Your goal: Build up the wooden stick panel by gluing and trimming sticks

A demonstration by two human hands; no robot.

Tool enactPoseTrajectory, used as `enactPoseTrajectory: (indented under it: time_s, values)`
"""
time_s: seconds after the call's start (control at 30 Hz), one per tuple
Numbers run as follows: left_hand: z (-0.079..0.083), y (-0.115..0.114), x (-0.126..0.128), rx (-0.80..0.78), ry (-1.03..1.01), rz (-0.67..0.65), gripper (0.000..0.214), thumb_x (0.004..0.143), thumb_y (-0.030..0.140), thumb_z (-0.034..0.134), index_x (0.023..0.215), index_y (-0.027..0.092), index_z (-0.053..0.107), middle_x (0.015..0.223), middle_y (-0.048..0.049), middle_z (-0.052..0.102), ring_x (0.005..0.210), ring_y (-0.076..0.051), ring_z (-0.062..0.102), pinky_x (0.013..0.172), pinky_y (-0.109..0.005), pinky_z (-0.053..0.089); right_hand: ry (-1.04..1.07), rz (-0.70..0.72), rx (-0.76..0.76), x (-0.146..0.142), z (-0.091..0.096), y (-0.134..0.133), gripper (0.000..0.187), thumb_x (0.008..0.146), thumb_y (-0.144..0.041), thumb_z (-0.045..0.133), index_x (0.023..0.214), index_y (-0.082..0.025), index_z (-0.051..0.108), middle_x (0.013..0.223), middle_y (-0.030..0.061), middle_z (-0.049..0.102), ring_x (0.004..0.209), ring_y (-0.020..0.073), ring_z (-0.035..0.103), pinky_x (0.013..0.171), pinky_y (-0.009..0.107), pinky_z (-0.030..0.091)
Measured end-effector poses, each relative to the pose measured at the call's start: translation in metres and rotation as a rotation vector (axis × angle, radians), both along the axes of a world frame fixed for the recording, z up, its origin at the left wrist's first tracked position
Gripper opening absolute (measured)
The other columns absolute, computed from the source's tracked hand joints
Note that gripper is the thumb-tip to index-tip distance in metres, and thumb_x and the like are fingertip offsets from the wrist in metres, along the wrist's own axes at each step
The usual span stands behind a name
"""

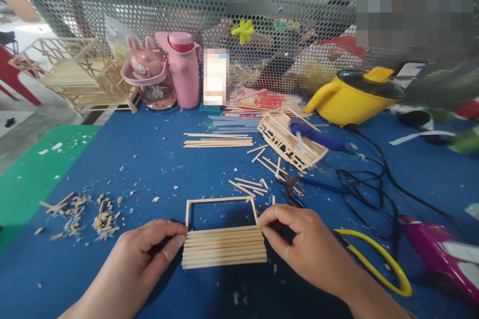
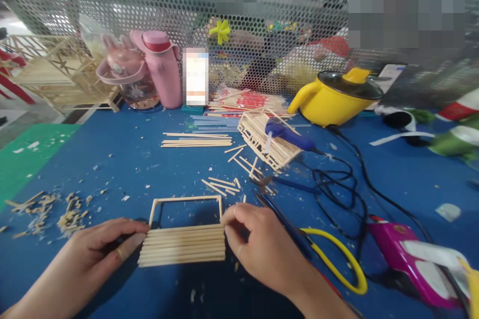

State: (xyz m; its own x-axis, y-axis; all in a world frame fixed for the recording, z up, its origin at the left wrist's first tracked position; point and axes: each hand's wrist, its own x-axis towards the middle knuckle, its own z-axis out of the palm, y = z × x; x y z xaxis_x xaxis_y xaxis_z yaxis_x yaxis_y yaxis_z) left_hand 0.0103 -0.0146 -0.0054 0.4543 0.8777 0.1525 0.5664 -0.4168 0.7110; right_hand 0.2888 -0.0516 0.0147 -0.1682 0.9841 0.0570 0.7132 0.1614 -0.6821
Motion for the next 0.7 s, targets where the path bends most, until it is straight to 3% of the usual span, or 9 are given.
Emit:
enactPoseTrajectory:
  time_s: [0.23,0.53,0.7]
  values:
    - [-0.003,0.000,-0.001,-0.039,-0.015,0.000,0.013,0.086,0.032,0.057,0.085,0.028,0.069,0.077,0.0031,0.073,0.067,-0.012,0.070,0.059,-0.013,0.052,0.009,0.032,0.041,0.000,0.001,0.002,0.020,0.078,-0.007,0.055,0.076,-0.025,0.063,0.074,-0.0057,0.070,0.069,0.0103,0.066,0.067,0.020,0.050]
    - [0.004,-0.006,0.002,-0.429,0.037,0.101,0.026,0.090,0.035,0.044,0.095,0.022,0.066,0.078,0.0001,0.069,0.069,-0.015,0.062,0.060,-0.023,0.047,-0.078,0.083,0.127,0.006,-0.010,0.003,0.014,0.082,-0.015,0.056,0.079,-0.027,0.061,0.074,-0.0060,0.069,0.068,0.0109,0.066,0.064,0.021,0.051]
    - [0.006,-0.007,0.001,-0.466,0.036,0.117,0.027,0.089,0.036,0.046,0.098,0.020,0.066,0.080,-0.0009,0.068,0.072,-0.016,0.061,0.061,-0.024,0.045,-0.089,0.104,0.132,0.007,-0.010,0.003,0.014,0.083,-0.015,0.055,0.081,-0.028,0.061,0.075,-0.0064,0.068,0.068,0.0102,0.066,0.064,0.020,0.052]
